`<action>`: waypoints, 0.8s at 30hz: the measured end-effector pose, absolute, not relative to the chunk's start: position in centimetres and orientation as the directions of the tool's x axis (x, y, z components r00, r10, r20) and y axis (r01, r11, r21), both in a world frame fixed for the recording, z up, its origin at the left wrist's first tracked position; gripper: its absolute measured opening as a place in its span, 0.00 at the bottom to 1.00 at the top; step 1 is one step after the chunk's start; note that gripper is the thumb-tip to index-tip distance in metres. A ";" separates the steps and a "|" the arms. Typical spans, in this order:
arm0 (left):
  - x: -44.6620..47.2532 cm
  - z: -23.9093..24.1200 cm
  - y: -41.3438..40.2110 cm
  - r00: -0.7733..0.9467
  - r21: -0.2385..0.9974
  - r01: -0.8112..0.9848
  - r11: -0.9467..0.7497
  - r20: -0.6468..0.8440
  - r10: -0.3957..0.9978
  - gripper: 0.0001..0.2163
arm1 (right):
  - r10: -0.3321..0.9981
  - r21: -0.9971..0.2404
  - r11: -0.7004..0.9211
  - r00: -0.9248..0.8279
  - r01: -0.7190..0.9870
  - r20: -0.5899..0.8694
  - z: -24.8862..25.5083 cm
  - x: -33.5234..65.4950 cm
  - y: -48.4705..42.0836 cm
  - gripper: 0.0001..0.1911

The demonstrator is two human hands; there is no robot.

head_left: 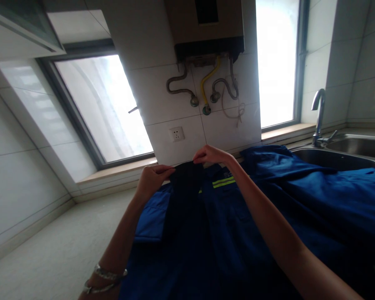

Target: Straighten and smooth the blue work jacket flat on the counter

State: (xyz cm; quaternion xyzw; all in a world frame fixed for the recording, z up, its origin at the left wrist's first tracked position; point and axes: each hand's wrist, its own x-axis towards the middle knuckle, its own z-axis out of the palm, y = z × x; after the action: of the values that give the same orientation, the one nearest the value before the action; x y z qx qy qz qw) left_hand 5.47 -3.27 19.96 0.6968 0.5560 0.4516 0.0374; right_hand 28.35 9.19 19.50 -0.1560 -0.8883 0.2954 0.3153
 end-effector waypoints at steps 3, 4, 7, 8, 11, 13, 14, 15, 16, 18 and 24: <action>5.9 20.5 -4.1 0.097 0.270 0.902 -0.336 0.632 0.769 0.11 | 0.454 -0.616 0.782 -0.760 0.091 0.464 19.4 27.9 9.3 0.14; 6.2 20.7 -4.3 0.130 0.163 0.936 -0.313 0.665 0.736 0.12 | 0.453 -0.614 0.784 -0.762 0.093 0.462 19.4 27.7 9.2 0.14; 7.5 20.9 -4.8 0.205 -0.043 0.964 -0.263 0.749 0.630 0.18 | 0.432 -0.598 0.797 -0.774 0.087 0.464 19.7 27.2 8.5 0.14; 8.0 20.9 -4.9 0.224 -0.063 0.961 -0.269 0.747 0.626 0.18 | 0.419 -0.588 0.805 -0.780 0.082 0.465 19.8 27.1 8.3 0.14; 8.9 20.9 -4.9 0.256 -0.027 0.949 -0.314 0.644 0.721 0.16 | 0.368 -0.541 0.839 -0.799 0.064 0.476 20.2 26.7 7.5 0.13; 9.1 20.9 -4.8 0.255 0.046 0.940 -0.337 0.558 0.790 0.14 | 0.339 -0.510 0.858 -0.810 0.058 0.479 20.4 26.4 7.1 0.13; 9.2 20.9 -4.8 0.253 0.089 0.933 -0.350 0.531 0.809 0.14 | 0.333 -0.501 0.863 -0.813 0.058 0.478 20.5 26.3 6.8 0.13; 9.3 20.8 -4.8 0.248 0.130 0.923 -0.363 0.519 0.818 0.14 | 0.331 -0.496 0.866 -0.813 0.060 0.479 20.5 26.2 6.6 0.13; 9.3 20.8 -4.7 0.234 0.166 0.915 -0.367 0.523 0.820 0.14 | 0.332 -0.494 0.867 -0.810 0.062 0.483 20.5 26.1 6.4 0.13; 8.9 20.8 -4.5 0.182 0.204 0.917 -0.342 0.550 0.815 0.13 | 0.338 -0.506 0.861 -0.792 0.042 0.509 20.6 25.9 6.1 0.14; -0.9 22.5 -3.8 0.000 0.034 0.999 -0.030 0.661 0.750 0.12 | 0.526 -0.591 0.792 -0.660 0.152 0.536 19.1 26.2 8.3 0.24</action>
State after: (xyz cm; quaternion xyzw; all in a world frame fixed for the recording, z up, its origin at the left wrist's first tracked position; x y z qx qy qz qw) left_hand -0.90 -3.78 22.49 0.6671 0.6556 0.2648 -0.2346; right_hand 26.25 8.27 19.12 -0.1939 -0.8741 0.2573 0.3636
